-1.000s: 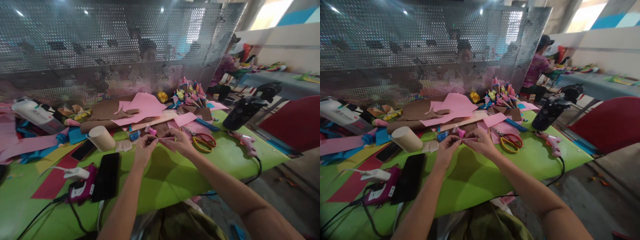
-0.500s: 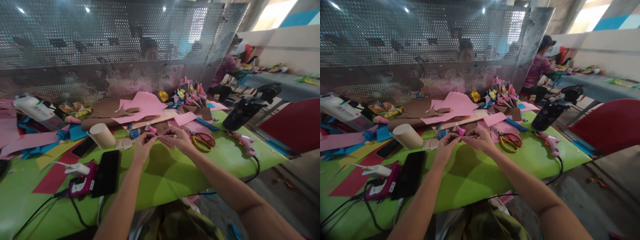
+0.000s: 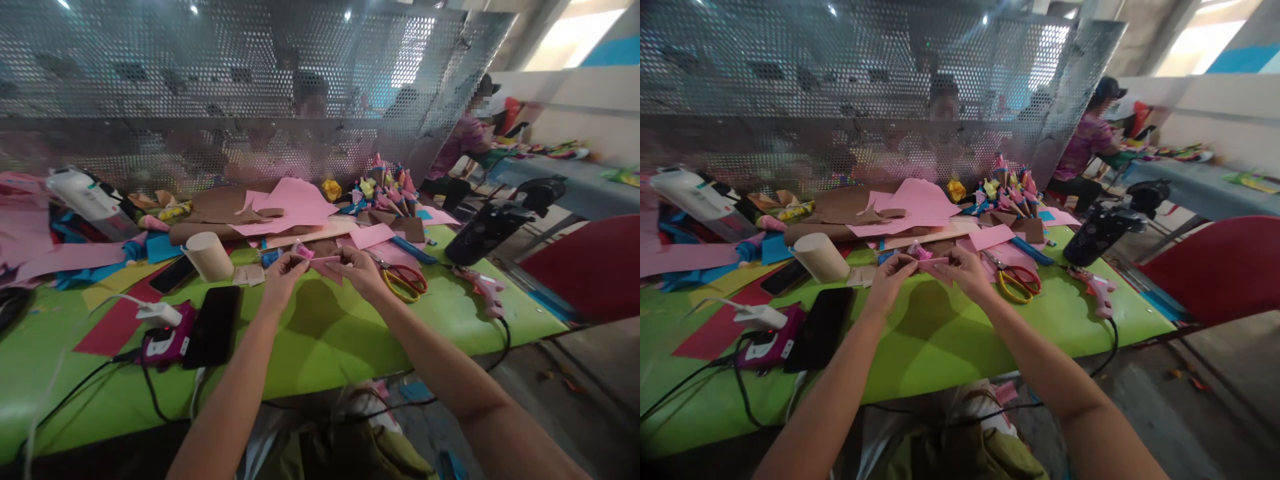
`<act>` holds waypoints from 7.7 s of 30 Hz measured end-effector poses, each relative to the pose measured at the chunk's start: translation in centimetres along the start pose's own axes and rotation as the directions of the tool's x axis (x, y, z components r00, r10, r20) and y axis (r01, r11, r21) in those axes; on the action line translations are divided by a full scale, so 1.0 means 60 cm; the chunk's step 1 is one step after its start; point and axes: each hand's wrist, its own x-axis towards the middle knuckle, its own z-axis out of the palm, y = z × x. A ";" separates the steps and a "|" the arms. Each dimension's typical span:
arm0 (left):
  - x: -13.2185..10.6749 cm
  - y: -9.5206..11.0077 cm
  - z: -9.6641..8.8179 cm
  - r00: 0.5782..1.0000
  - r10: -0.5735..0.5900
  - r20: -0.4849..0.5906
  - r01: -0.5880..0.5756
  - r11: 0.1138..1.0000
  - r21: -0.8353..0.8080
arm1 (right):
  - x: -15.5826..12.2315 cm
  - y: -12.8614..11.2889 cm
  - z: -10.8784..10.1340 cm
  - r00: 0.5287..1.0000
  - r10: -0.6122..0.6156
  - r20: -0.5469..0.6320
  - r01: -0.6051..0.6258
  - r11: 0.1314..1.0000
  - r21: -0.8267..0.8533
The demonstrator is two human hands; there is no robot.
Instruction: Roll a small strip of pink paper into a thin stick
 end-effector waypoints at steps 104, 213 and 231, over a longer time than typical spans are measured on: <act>-0.015 -0.010 0.002 0.995 -0.028 0.101 0.002 0.968 0.253 | -0.012 -0.003 0.002 1.000 -0.018 -0.004 0.017 0.995 -0.097; -0.013 0.009 -0.001 0.989 -0.083 0.122 0.045 0.957 0.285 | -0.015 0.012 0.014 1.000 -0.023 0.001 0.023 0.999 -0.034; -0.012 0.009 -0.003 0.991 -0.069 0.119 0.030 0.953 0.300 | -0.013 0.011 0.018 0.999 -0.034 -0.012 0.034 0.999 -0.042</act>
